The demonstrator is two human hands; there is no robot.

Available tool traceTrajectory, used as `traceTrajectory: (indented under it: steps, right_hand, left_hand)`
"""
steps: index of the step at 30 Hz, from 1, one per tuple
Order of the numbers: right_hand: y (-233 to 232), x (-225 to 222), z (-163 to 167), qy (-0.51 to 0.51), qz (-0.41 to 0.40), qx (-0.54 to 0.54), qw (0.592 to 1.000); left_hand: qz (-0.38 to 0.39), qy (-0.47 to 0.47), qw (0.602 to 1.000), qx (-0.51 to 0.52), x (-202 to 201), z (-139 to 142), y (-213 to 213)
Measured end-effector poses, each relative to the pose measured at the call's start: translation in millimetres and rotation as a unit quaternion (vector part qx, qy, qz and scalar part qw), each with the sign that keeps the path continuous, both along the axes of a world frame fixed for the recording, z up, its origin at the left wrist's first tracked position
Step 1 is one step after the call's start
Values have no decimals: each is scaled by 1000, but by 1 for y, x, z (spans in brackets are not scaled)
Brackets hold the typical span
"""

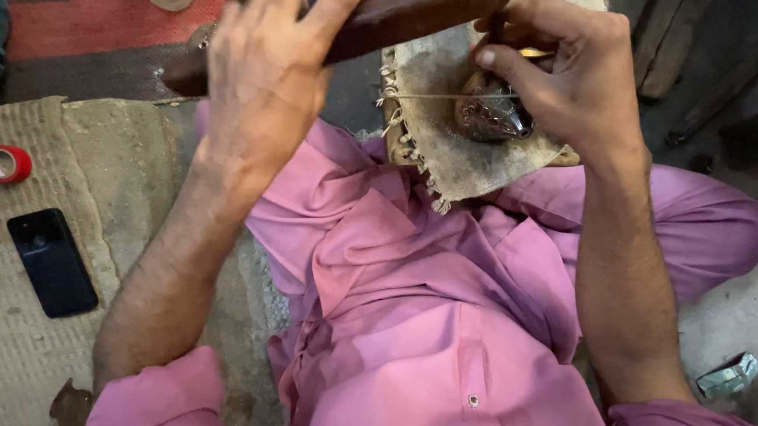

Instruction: The person sits cross-legged and uses a hammer and chisel to engrave a pattern on a small brass bell. They repeatedly strike the chisel to create indentations, occasionally repositioning the bell to work on different areas.

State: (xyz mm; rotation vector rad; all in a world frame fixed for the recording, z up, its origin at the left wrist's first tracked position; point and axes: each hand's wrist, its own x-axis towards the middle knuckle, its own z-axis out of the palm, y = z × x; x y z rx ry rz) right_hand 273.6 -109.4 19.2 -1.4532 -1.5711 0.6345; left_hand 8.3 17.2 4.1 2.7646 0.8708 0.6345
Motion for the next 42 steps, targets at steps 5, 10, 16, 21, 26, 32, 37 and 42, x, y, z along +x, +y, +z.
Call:
traceTrajectory:
  steps: [5, 10, 16, 21, 26, 32, 37, 42]
  right_hand:
    - [-3, 2, -8, 5, -17, -12, 1000]
    - [-2, -1, -15, 97, -42, 9, 994]
    - [-4, 3, -18, 12, -21, 40, 999]
    - [-5, 2, -19, -27, -32, 33, 999]
    - [-5, 0, -18, -23, -36, 44, 998]
    - [-4, -1, -14, -42, -53, 16, 998]
    - [-4, 0, -15, -25, -34, 44, 998]
    - [-5, 3, -16, -24, -32, 29, 999]
  left_hand:
    - [-11, -44, 999, 25, 1, -1, 1]
    - [9, 19, 999, 39, -5, 2, 1]
    - [-34, -94, 992, -79, -2, 3, 1]
    - [-28, -142, 975, -166, 9, 3, 6]
    - [-65, -105, 992, -22, 9, 8, 6]
    - [-37, -81, 996, -21, 13, 12, 5]
    - [-24, -68, 997, 32, 15, 13, 3]
    - [0, -35, 989, 147, 16, 13, -1]
